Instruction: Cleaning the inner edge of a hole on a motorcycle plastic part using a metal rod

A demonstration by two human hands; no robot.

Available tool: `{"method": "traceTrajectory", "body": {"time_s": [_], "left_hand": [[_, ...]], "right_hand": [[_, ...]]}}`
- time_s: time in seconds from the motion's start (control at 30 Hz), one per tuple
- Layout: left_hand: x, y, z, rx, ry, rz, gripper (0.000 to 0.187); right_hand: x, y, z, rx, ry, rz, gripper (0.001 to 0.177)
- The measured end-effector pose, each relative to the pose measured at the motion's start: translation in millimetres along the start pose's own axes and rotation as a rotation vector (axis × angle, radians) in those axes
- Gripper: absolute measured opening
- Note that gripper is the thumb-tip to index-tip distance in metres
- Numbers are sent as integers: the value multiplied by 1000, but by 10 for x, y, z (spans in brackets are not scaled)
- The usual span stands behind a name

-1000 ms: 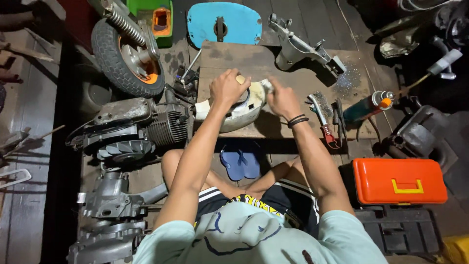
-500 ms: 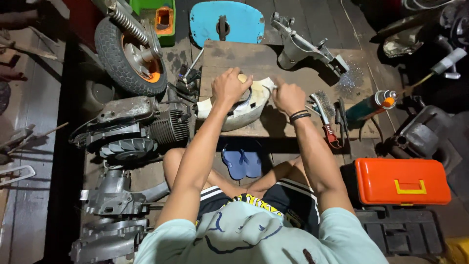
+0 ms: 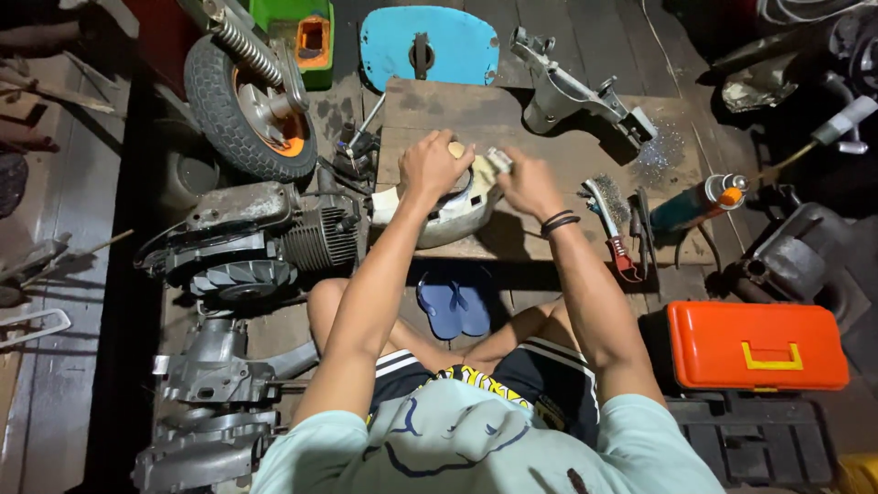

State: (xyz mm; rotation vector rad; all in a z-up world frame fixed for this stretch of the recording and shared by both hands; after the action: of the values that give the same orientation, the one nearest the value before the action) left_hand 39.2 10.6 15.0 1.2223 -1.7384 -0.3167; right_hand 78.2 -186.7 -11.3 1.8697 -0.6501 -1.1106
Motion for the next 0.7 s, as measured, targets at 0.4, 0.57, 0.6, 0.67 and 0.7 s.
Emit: {"method": "traceTrajectory", "body": {"time_s": [0.4, 0.57, 0.6, 0.67, 0.7], "left_hand": [[55, 93, -14, -85, 29, -11, 49], [67, 140, -10, -24, -27, -21, 49], [66, 144, -22, -12, -27, -22, 49], [74, 133, 8, -10, -29, -22, 49], [75, 131, 10, -6, -31, -24, 49]], "right_hand": [[-477, 333, 127, -158, -24, 81, 54], [-213, 307, 72, -232, -145, 172, 49], [-262, 494, 62, -190, -172, 326, 48], [-168, 423, 1, -168, -192, 321, 52], [-121, 394, -37, -146, -211, 315, 57]]}}
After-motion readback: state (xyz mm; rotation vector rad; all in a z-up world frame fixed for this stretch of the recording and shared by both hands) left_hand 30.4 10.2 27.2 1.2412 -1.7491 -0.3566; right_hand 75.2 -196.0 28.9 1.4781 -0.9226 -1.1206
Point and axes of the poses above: each hand's wrist, its own z-axis away from the middle knuckle, its own y-axis out of the back of the hand, x = y × z, the point moved 5 cm from there along -z, towards the middle knuckle, and after that the axes turned 10 degrees about x, right-handed, at the moved point
